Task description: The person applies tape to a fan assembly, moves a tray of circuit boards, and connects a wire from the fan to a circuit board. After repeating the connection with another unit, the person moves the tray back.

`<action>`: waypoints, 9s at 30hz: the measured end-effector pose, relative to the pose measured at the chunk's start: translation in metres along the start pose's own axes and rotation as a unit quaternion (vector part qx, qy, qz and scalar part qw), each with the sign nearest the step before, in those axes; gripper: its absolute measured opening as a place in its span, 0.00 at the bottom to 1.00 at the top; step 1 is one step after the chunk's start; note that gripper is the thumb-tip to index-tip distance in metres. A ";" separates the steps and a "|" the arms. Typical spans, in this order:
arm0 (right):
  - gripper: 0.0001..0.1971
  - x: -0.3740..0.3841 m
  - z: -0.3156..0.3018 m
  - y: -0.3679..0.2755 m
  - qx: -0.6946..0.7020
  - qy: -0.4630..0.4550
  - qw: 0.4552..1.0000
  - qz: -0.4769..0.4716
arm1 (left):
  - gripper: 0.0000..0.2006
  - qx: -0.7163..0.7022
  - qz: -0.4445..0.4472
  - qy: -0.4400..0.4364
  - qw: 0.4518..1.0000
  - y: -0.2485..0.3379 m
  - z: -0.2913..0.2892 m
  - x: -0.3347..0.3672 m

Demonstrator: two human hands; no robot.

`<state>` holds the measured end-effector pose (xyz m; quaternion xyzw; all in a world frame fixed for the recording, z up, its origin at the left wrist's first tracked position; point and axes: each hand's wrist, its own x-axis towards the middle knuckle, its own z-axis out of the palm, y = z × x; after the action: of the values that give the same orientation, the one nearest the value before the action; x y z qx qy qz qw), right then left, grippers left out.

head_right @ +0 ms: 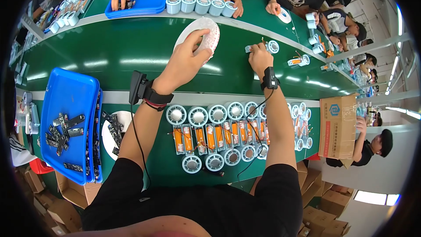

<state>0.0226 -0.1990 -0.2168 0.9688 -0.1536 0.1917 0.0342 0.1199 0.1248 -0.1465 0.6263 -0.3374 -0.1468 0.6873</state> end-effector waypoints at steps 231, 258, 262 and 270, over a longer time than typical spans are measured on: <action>0.18 -0.005 -0.030 0.132 -0.188 -0.070 0.974 -0.106 | 0.17 0.154 -0.135 0.196 0.959 -0.018 0.039 -0.273; 0.30 0.016 -0.011 0.238 -0.158 -0.140 0.976 0.048 | 0.18 0.192 -0.122 0.228 0.947 -0.019 0.044 -0.270; 0.27 0.026 -0.010 0.228 -0.183 -0.182 0.965 0.049 | 0.18 0.194 -0.119 0.227 0.947 -0.017 0.046 -0.268; 0.23 0.038 -0.015 0.220 -0.184 -0.177 0.967 0.023 | 0.19 0.204 -0.115 0.227 0.945 -0.016 0.047 -0.265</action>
<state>-0.0176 -0.4168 -0.1862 0.9606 -0.2116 -0.0131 0.1797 -0.1005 0.2518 -0.2365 0.8044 -0.1211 -0.0064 0.5815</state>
